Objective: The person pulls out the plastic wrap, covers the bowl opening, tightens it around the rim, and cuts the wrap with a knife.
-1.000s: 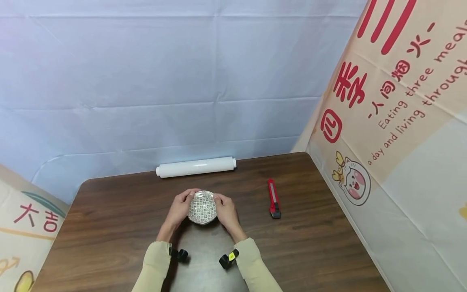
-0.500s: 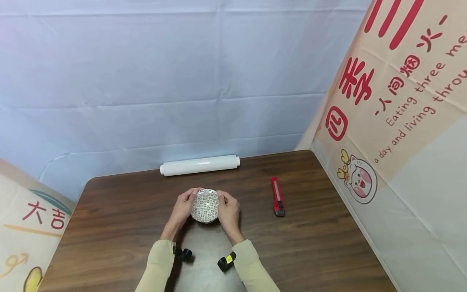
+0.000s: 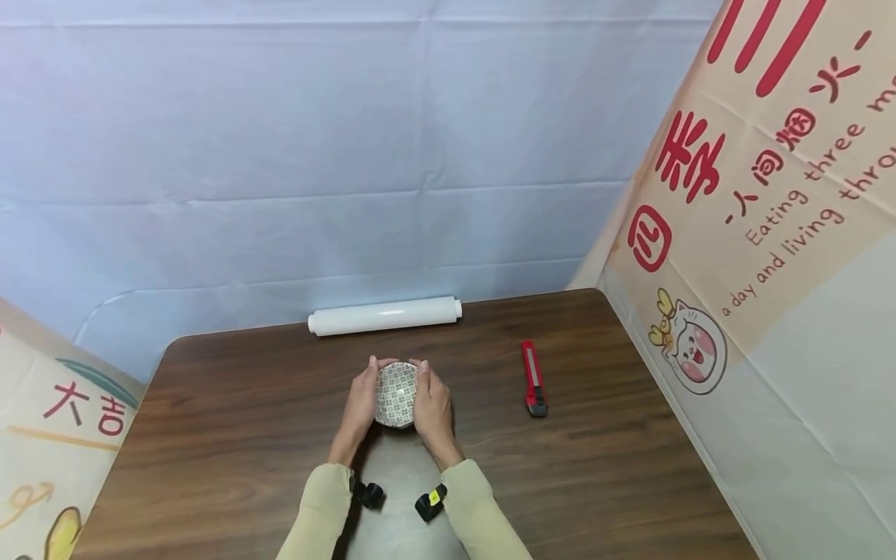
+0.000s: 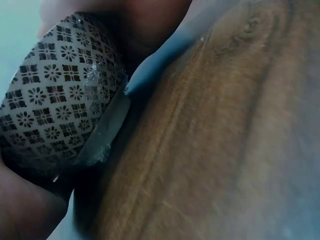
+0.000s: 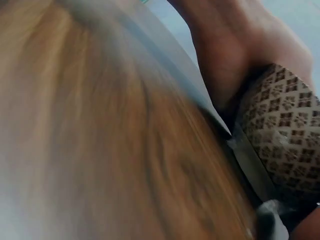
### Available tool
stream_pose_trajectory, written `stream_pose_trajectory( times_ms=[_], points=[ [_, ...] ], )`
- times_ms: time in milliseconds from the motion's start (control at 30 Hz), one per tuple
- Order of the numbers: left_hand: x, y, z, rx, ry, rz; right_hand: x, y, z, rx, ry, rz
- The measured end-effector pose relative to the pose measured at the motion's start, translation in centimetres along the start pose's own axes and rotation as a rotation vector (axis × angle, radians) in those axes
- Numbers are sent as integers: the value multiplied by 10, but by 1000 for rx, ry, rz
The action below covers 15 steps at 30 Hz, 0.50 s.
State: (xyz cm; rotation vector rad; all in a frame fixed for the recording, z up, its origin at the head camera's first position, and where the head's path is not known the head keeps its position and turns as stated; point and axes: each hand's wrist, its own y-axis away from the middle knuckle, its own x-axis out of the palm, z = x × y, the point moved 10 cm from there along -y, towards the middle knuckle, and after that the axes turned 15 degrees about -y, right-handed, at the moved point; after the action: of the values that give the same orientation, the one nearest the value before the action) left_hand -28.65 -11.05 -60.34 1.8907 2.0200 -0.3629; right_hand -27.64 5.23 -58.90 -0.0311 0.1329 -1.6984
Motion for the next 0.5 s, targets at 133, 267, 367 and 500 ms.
stream_pose_trajectory(
  times_ms=[133,267,367,500],
  points=[
    [2,-3,-2,-13,-24,7,-7,-2,-1,1,-3,-70],
    [0,-6,-4,-11,-27,13,-3,-8,2,-1,-16,-17],
    [0,-8,-5,1,-26,34,4,-12,2,9,-25,52],
    [-1,-8,-5,13,-54,52,8,-15,1,25,-17,84]
  ],
)
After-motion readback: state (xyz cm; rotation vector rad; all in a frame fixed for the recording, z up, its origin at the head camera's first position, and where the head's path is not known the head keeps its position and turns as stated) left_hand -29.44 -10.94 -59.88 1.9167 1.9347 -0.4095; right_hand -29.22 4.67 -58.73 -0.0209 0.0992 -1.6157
